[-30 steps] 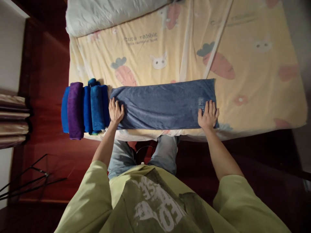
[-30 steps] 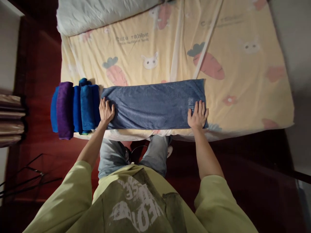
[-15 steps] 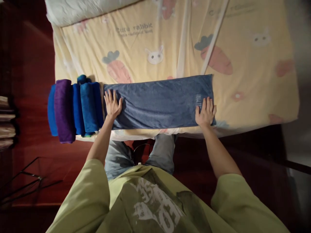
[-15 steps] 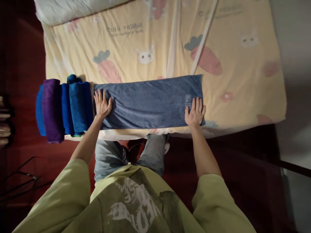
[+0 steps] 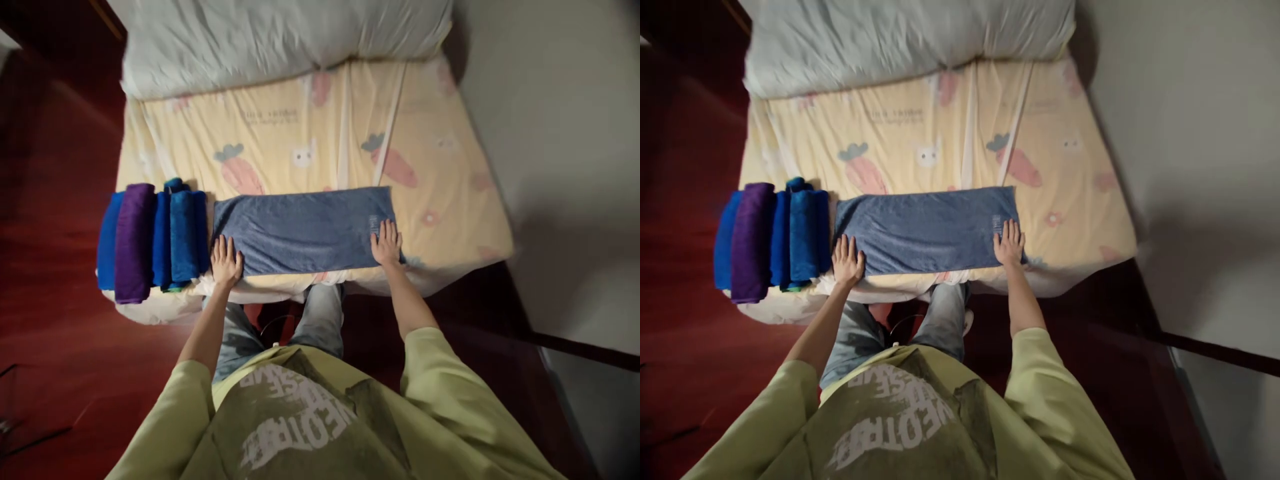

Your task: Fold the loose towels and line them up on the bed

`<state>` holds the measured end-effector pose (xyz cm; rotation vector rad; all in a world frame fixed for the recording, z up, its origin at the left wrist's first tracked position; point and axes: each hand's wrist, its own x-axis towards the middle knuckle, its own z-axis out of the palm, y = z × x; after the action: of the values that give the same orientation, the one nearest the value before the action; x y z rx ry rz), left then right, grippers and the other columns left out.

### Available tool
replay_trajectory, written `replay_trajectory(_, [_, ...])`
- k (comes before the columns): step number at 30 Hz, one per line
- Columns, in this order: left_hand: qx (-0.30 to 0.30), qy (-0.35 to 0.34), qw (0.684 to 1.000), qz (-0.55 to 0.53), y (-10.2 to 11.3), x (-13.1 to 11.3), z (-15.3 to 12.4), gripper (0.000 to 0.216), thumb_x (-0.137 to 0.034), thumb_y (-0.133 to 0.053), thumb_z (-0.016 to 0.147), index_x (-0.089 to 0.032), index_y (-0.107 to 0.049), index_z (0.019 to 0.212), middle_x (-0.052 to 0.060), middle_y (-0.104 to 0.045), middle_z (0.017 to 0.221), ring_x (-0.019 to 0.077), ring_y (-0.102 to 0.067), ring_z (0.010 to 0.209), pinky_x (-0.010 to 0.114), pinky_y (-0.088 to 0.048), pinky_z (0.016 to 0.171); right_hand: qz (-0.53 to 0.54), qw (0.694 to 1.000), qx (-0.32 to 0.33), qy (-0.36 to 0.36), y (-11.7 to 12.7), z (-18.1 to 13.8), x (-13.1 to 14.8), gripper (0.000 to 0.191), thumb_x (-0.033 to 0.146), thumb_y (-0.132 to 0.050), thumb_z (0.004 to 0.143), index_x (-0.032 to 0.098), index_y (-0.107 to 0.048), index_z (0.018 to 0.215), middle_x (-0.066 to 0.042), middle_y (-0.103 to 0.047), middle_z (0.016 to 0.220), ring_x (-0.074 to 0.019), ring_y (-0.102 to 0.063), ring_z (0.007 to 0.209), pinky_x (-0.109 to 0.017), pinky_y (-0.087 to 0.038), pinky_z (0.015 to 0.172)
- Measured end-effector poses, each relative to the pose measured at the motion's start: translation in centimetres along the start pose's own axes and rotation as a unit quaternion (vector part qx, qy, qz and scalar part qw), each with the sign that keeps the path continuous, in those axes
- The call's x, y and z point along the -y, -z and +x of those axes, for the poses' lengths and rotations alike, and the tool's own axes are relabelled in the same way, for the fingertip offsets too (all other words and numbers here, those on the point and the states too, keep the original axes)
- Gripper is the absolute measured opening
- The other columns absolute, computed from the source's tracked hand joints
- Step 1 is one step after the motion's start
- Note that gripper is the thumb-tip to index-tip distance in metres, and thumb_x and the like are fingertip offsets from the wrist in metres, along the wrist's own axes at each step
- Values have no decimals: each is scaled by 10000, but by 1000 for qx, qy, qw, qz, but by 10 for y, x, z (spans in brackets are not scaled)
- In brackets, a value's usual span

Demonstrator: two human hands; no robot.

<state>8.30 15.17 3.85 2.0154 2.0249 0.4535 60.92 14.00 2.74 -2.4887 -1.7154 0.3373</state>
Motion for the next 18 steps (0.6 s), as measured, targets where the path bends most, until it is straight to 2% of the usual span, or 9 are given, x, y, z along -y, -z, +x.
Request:
replay_trajectory(3, [0,-21,1000,-20,16,-9,-23,675,-427,-359,997,-111,-456,1586,205,-292,1705,354,-178,1623,599,-206,1296,34,998,57,-23,30,-6,23,693,408,-355,1020,67,-340,1623,-183,-239,1737,-312,-186,1631,-623,-139,1312])
replay_trajectory(5, [17,-68,997,-41,21,-6,-64,649,-418,-352,993,-156,-492,1571,167,-349,1689,332,-231,1612,563,-254,1298,69,997,17,-18,41,-29,43,649,401,-363,1016,106,-423,1591,-180,-324,1708,-330,-221,1621,-638,-177,1300])
replay_trajectory(7, [86,-101,989,-71,21,4,-121,613,-410,-360,987,-227,-539,1544,152,-524,1575,313,-442,1516,515,-404,1235,139,988,-64,2,33,-70,64,603,408,-282,1039,183,-502,1553,-159,-448,1647,-316,-307,1590,-596,-282,1277])
replay_trajectory(9, [206,-90,972,-71,18,17,-181,551,-385,-357,984,-302,-622,1459,122,-718,1321,307,-669,1273,472,-543,1092,256,963,-82,-6,8,-122,84,622,456,-204,1045,213,-620,1439,-168,-603,1510,-312,-509,1456,-517,-438,1187])
replay_trajectory(11, [301,-80,950,-31,14,28,-227,471,-340,-378,977,-291,-722,1294,99,-785,1106,299,-738,1112,454,-555,1048,431,900,-44,-40,-24,-171,104,631,594,-328,1002,157,-711,1246,-190,-752,1244,-313,-708,1155,-467,-564,1012])
replay_trajectory(13, [341,-79,937,-7,12,33,-249,429,-332,-384,993,-262,-748,1208,98,-789,1114,285,-740,1105,429,-538,1052,567,819,12,-88,-52,-205,124,633,688,-521,885,127,-726,1097,-182,-790,1060,-268,-747,876,-398,-608,821])
replay_trajectory(16, [344,-61,937,-5,10,31,-246,452,-335,-335,1025,-260,-712,1264,87,-763,1248,268,-734,1143,376,-543,1011,689,706,30,-164,-70,-220,152,562,614,-670,803,119,-694,1067,-173,-783,1069,-202,-727,768,-325,-589,738])
replay_trajectory(18, [343,-61,937,4,10,27,-236,456,-332,-335,1014,-271,-707,1269,84,-761,1257,280,-735,1149,380,-545,1001,731,654,35,-190,-68,-213,168,503,509,-685,825,104,-662,1123,-168,-774,1109,-176,-724,788,-302,-576,762])
